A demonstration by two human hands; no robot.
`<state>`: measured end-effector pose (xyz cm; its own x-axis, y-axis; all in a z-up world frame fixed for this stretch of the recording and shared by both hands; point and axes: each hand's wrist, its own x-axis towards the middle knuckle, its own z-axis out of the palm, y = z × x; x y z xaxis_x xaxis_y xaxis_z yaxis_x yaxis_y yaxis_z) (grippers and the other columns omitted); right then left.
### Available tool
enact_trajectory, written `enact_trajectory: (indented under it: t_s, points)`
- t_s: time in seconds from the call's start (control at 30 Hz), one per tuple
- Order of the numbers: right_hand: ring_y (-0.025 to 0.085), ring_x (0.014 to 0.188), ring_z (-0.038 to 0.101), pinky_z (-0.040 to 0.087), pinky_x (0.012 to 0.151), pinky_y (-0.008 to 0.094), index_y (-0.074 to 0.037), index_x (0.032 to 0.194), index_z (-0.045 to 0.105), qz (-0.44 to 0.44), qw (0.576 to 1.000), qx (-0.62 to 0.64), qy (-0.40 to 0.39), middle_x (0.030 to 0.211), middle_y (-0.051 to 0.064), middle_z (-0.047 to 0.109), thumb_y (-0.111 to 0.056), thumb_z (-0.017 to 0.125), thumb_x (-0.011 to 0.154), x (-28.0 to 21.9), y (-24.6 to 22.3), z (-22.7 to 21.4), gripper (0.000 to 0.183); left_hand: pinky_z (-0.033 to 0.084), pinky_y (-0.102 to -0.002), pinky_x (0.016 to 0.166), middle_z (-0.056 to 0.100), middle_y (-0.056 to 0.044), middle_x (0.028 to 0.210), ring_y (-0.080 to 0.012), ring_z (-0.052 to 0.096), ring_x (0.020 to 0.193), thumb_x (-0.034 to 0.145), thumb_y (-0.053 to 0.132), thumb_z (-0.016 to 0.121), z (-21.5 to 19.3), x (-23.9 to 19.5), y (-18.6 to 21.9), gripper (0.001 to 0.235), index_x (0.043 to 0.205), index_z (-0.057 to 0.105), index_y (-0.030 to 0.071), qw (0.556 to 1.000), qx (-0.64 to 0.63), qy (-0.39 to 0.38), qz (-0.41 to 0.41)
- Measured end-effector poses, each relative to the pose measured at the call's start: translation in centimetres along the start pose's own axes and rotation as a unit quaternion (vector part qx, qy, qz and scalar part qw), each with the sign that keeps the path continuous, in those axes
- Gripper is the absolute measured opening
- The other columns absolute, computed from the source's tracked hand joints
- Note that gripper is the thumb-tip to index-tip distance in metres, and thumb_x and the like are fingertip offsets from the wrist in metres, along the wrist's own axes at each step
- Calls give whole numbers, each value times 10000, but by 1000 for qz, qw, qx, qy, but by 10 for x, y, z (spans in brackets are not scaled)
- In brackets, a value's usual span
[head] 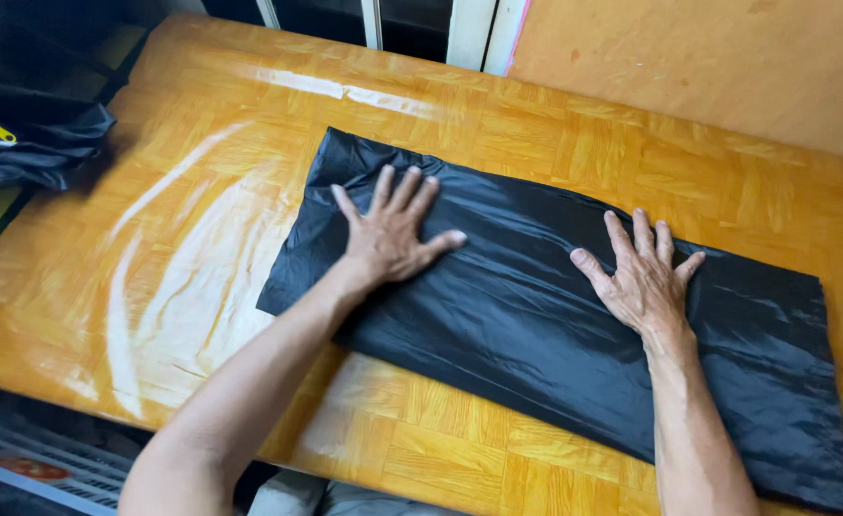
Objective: The person retrieves a black fabric item from a blue bin and places it on a wooden table. They use a feather duster to clean the surface of the fabric before folding it multiple times into a compact rectangular shape. Finally, the person places the folded fabric into a small black pouch.
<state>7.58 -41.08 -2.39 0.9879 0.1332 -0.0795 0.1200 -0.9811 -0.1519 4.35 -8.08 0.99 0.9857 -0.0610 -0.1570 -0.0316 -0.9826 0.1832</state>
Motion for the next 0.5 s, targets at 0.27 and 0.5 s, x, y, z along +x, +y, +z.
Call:
enact_trajectory:
  t_s: [0.27,0.5]
  points:
    - [400,1575,129,58,1139,819,-291,1639,261,30,999,-2,-24,1718,134,190,-748,290,993,-7,-16,-18,792,232,-765,1062,336,-53,1601,-360,328,1447,1054,684,270,42,82,-127,641,1534,376,272,978,-78,131,-140]
    - [372,1583,120,46,1152,805,-320,1640,246,42,999,-15,-31,1728,101,169,-770,267,984,-6,-16,-15,795,576,-436,717,742,-74,846,-326,741,907,842,515,807,51,156,-213,244,917,817,283,886,-310,264,-223]
